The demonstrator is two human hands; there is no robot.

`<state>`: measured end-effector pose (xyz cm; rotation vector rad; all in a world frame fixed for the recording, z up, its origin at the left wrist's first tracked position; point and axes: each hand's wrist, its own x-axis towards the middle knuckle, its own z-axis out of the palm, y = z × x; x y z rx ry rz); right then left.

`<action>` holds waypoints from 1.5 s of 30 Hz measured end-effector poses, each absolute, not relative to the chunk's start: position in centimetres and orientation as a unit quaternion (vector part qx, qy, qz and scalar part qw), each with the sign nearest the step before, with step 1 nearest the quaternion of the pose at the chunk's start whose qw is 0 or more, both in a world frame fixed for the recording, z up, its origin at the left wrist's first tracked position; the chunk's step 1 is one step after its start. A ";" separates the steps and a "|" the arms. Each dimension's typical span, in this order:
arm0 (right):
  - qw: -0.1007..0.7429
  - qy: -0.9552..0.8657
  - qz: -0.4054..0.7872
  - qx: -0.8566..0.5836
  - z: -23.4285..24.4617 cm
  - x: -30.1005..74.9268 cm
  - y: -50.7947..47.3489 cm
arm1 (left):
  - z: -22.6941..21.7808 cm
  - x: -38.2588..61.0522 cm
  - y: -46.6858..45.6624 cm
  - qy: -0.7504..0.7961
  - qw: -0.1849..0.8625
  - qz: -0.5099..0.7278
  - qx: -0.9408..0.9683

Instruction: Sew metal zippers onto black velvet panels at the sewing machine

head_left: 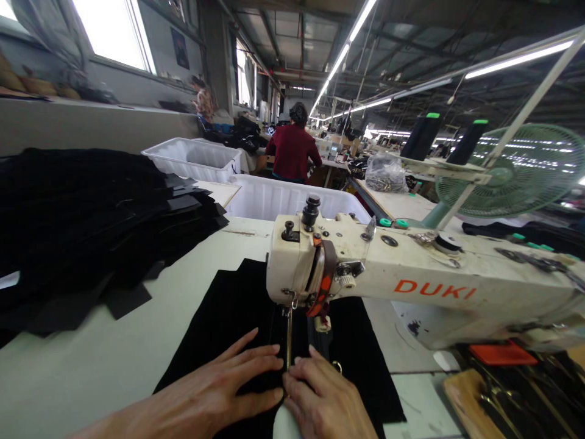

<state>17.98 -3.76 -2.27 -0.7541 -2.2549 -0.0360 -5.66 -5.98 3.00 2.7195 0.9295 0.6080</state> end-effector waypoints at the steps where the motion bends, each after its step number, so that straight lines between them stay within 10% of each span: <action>1: 0.359 -0.883 0.002 -0.302 -2.1 18.0 -3.6 | 3.2 -5.7 -5.9 0.315 0.102 0.179 0.926; 45: 0.192 -0.827 -0.037 -0.527 -1.0 15.5 3.5 | 1.1 -5.9 0.5 0.295 0.111 0.145 0.938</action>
